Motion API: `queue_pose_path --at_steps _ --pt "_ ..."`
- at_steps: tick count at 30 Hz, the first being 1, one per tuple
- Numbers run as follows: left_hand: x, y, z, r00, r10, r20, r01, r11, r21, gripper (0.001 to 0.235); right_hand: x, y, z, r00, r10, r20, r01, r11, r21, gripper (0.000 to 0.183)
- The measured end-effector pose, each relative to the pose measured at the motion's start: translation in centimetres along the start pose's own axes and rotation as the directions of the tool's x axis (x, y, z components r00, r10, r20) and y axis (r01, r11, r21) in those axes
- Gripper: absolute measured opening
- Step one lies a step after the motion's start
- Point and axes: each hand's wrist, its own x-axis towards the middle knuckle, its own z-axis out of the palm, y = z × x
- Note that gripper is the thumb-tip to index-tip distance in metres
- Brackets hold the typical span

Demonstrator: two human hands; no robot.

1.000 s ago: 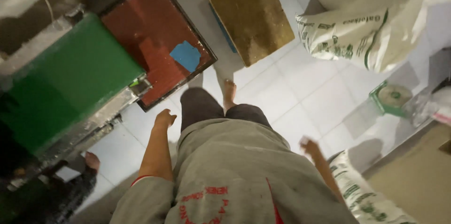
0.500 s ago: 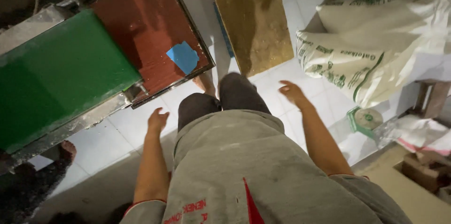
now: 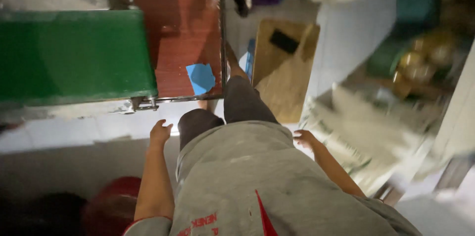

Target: The person operates a dough sheeter, feeding a yellow dough sheet through the rollers and folding it repeatedly. They use a blue plastic scraper to clean the machine's tray between passes and stack the folded dough sheets on a nearby table.

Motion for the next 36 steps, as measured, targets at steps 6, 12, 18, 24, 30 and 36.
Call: queue_pose_path --at_steps 6,12,18,24,30,36 --pt "-3.3 7.5 6.0 0.991 -0.128 0.035 0.132 0.957 -0.259 0.061 3.2 -25.9 -16.1 0.942 -0.326 0.082 0.289 0.660 -0.693 0.062" --pt "-4.4 11.2 11.1 0.979 -0.181 0.092 0.203 0.861 -0.466 0.061 -3.0 -52.2 -9.2 0.868 -0.495 0.026 0.487 0.842 -0.231 0.042" --pt "-5.7 12.2 19.6 0.933 -0.244 0.265 0.339 0.842 -0.419 0.067 -7.2 -56.0 2.6 0.865 -0.402 0.302 0.458 0.383 -0.802 0.056" --pt "-8.6 15.4 23.6 0.842 -0.367 0.395 0.526 0.719 -0.455 0.149 -6.6 -53.2 7.1 0.936 -0.226 0.268 0.244 -0.128 -0.961 0.147" --pt "-5.9 15.6 20.6 0.816 -0.471 0.335 0.573 0.735 -0.363 0.142 -7.2 -55.8 12.2 0.912 -0.244 0.331 0.317 -0.096 -0.944 0.134" --pt "-2.4 11.8 26.8 0.844 -0.534 0.061 0.448 0.636 -0.629 0.101 -1.5 -55.9 13.0 0.833 -0.308 0.461 0.385 -0.277 -0.880 0.127"
